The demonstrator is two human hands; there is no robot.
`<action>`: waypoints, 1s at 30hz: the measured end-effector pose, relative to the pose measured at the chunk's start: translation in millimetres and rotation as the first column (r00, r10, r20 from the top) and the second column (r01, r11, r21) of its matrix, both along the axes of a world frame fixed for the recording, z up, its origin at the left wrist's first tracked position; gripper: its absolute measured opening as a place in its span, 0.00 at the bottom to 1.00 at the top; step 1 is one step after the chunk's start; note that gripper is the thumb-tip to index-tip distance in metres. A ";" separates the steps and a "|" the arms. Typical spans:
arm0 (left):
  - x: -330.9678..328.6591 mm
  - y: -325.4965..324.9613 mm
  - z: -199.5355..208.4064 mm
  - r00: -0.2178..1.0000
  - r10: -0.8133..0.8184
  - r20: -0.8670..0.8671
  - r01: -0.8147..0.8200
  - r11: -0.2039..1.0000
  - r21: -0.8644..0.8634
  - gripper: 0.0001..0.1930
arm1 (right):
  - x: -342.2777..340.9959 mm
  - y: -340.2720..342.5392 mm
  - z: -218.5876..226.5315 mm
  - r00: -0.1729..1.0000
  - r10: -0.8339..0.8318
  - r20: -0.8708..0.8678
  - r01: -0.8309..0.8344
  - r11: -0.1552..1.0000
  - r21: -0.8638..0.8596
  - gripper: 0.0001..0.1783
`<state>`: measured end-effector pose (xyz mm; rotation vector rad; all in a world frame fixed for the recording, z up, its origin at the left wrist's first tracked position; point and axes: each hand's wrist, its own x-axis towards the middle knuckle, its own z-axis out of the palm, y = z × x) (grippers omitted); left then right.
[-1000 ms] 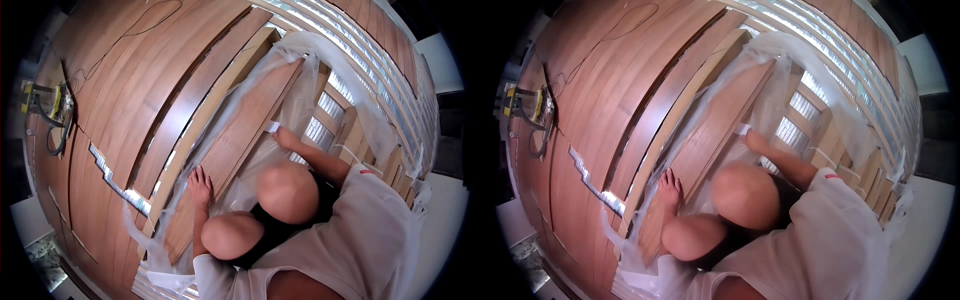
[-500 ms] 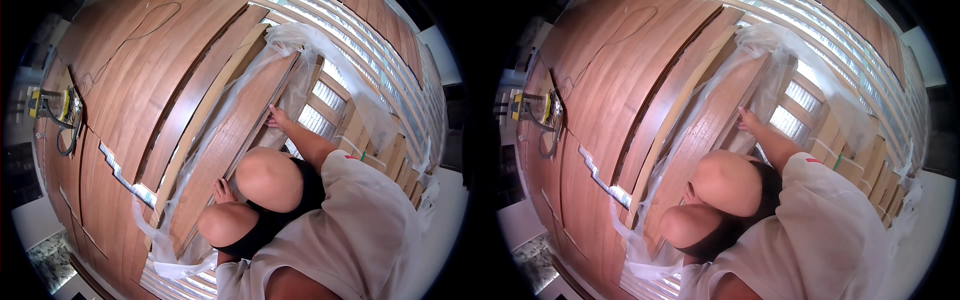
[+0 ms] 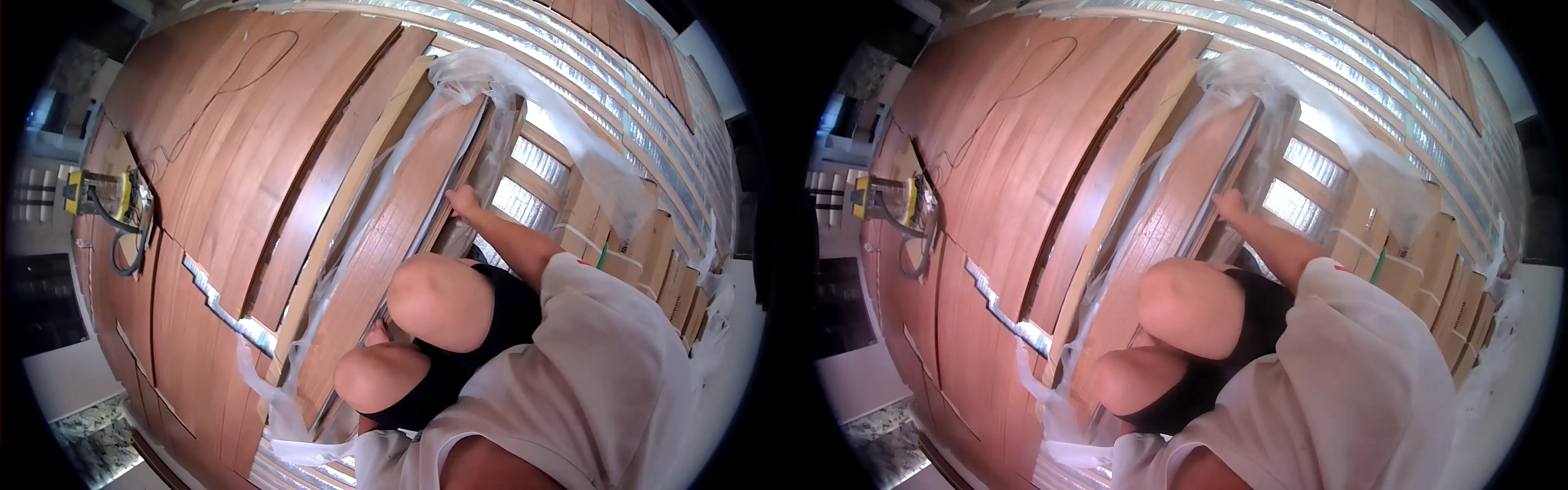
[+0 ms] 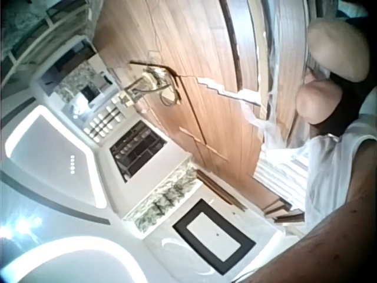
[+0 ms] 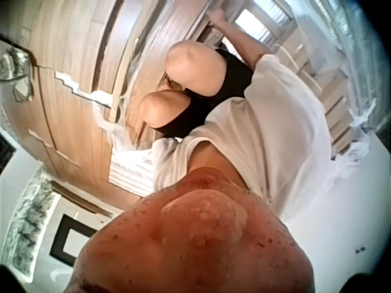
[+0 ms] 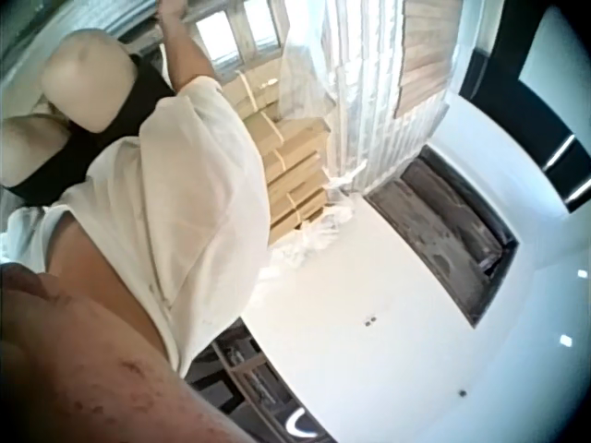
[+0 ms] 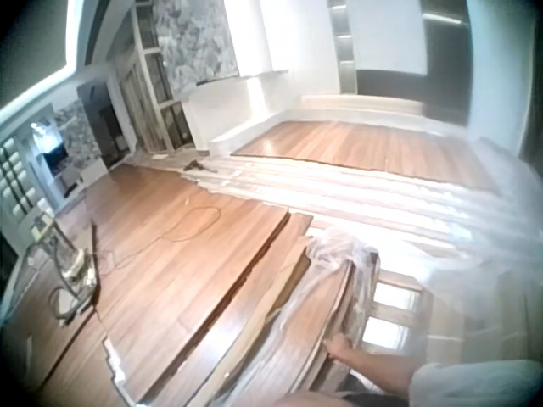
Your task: The person unwraps wooden flooring boards from plastic packaging and positions them onto a prepared floor surface.
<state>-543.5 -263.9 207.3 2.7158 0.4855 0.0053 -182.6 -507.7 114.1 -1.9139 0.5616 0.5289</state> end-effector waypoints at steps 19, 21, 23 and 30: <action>11.1 149.7 272.1 0.976 0.115 -0.187 -0.171 0.933 -0.316 0.16 | -5.5 18.4 140.5 0.930 -0.049 -0.364 0.338 0.502 0.796 0.35; 40.0 120.1 345.1 0.974 0.049 -0.223 -0.110 0.956 -0.271 0.12 | 0.0 14.8 137.0 0.891 -0.057 -0.451 0.440 0.358 0.824 0.37; 25.5 131.6 408.5 0.968 0.089 -0.236 -0.113 0.989 -0.090 0.15 | -27.2 48.8 165.8 0.943 0.012 -0.332 0.312 0.313 0.897 0.38; 7.5 139.0 488.4 0.983 0.122 -0.138 -0.021 0.819 0.573 0.32 | -24.9 48.0 264.6 0.995 0.064 0.079 -0.084 0.077 0.993 0.22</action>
